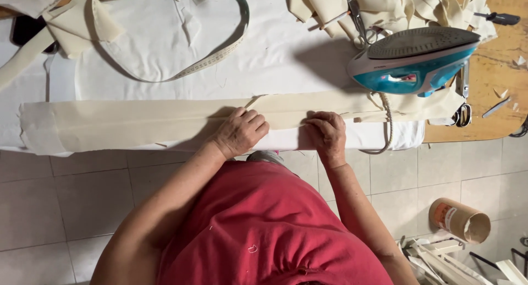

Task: The person is folding and ironing long strips of white fabric on a work table to create pressed edges.

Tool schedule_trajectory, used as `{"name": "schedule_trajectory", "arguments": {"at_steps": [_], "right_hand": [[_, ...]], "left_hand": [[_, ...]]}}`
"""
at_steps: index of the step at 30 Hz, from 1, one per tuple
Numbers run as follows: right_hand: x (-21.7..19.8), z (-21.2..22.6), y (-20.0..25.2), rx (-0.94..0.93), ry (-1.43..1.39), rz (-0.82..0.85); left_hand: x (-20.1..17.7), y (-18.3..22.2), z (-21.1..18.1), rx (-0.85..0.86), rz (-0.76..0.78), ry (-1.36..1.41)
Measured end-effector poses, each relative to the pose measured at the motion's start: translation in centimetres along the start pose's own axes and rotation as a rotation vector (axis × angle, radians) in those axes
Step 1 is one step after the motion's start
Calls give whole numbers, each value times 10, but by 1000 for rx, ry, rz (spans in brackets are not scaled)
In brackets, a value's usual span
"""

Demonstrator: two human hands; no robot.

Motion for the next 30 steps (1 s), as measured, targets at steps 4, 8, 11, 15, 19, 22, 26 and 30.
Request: {"name": "schedule_trajectory", "arguments": {"at_steps": [4, 8, 11, 15, 19, 22, 26, 30], "right_hand": [[-1, -3, 1, 23, -13, -19], [-1, -8, 1, 114, -11, -30], [-2, -10, -5, 201, -26, -7], [1, -19, -5, 246, 4, 52], [4, -31, -3, 265, 13, 80], [10, -53, 1, 305, 194, 197], [11, -59, -6, 312, 219, 320], [8, -52, -16, 332, 226, 386]], "left_hand": [[-5, -6, 0, -15, -4, -7], [5, -6, 7, -166, 6, -12], [12, -4, 12, -250, 28, 8], [17, 0, 12, -259, 123, -13], [1, -14, 7, -233, 189, 0], [-8, -24, 6, -177, 252, 70], [5, -23, 7, -132, 415, 68], [10, -26, 6, -102, 587, 30]]}}
Point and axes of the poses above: each hand's wrist, its own y-axis away from the middle knuckle, its own x-axis out of the palm, z = x × y, the point moved 4 cm from there along -y, towards the middle knuckle
